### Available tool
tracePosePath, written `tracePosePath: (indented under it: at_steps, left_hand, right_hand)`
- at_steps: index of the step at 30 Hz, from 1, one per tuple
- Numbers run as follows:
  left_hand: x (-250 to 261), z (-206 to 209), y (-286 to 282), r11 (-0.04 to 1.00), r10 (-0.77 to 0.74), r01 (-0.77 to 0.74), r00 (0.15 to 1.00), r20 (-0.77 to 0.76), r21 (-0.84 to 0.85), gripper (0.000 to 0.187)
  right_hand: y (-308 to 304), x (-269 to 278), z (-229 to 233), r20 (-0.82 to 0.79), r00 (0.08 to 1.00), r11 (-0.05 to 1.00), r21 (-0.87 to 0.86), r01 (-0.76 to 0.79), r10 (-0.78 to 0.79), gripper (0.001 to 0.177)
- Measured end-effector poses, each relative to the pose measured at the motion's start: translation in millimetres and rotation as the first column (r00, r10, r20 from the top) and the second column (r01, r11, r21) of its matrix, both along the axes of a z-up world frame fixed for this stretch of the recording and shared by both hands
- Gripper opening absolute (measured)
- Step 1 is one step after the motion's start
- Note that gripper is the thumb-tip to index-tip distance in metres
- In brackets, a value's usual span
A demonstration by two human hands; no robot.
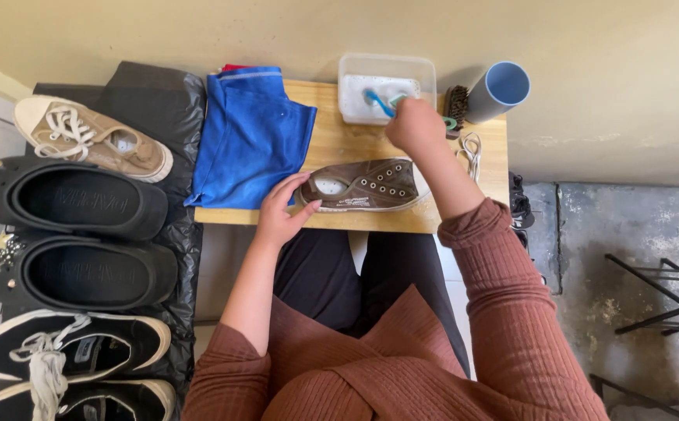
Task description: The person cleans a shoe using a brush and soapy water, scrubbing the inside and outside of the footwear.
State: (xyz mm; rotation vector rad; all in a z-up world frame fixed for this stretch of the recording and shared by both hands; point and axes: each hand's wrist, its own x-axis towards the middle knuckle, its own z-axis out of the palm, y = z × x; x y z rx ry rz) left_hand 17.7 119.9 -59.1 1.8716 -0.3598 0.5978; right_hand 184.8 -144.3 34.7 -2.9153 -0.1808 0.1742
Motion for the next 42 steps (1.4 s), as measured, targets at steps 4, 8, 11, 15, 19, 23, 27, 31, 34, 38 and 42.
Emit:
tracePosePath:
  at_steps: [4,8,11,15,19,23,27,31,34,38,42]
  left_hand:
    - [2,-5,0,1.000,0.006,-0.006,1.000,-0.005,-0.006,0.049]
    - [2,-5,-1,1.000,0.016,-0.016,0.999,-0.034,-0.010,0.050]
    - [3,-10,-2,1.000,0.026,-0.027,0.998,-0.056,-0.013,0.050]
    - [5,-4,-1,1.000,0.014,-0.015,0.997,-0.070,-0.016,0.057]
    - [6,5,-7,0.997,0.028,-0.024,0.997,-0.066,0.071,0.055]
    - [14,3,-13,0.991,0.126,-0.127,0.992,-0.013,-0.048,0.039]
    - [19,-20,-22,0.952,0.305,-0.303,0.952,0.031,-0.046,0.037]
    - [17,-19,-24,0.947,0.320,-0.319,0.947,0.012,-0.043,0.040]
    - [15,-17,-24,0.945,0.325,-0.322,0.944,0.051,-0.060,0.038]
    - [15,-19,-26,0.934,0.357,-0.354,0.930,0.081,-0.052,0.034]
    - [14,-19,-27,0.928,0.372,-0.369,0.921,0.113,-0.053,0.030]
  right_hand:
    - [-3,5,5,-0.009,1.000,1.000,0.024,0.014,-0.013,0.030]
    - [-21,7,-8,0.015,1.000,0.996,0.090,0.003,-0.004,0.026]
    - [-40,7,-30,0.080,0.997,0.976,0.216,-0.003,-0.015,0.021]
    - [-37,-23,-14,0.165,0.985,0.958,0.288,-0.010,-0.039,0.021]
    - [-30,-71,-3,0.187,0.978,0.906,0.422,0.002,-0.089,0.022]
    - [-40,-122,-39,-0.211,0.884,0.209,0.924,0.319,-0.418,0.012]
    - [-33,-206,-106,0.179,0.917,0.521,0.853,0.035,-0.355,0.013]
    - [-7,-257,-95,0.401,0.908,0.878,0.470,-0.093,-0.118,0.017]
    - [-26,-251,-100,0.408,0.901,0.950,0.311,0.012,-0.145,0.014]
    - [-3,-265,-91,0.342,0.923,0.929,0.368,0.040,-0.175,0.015]
    - [-10,-263,-89,0.327,0.932,0.940,0.338,0.040,-0.157,0.008]
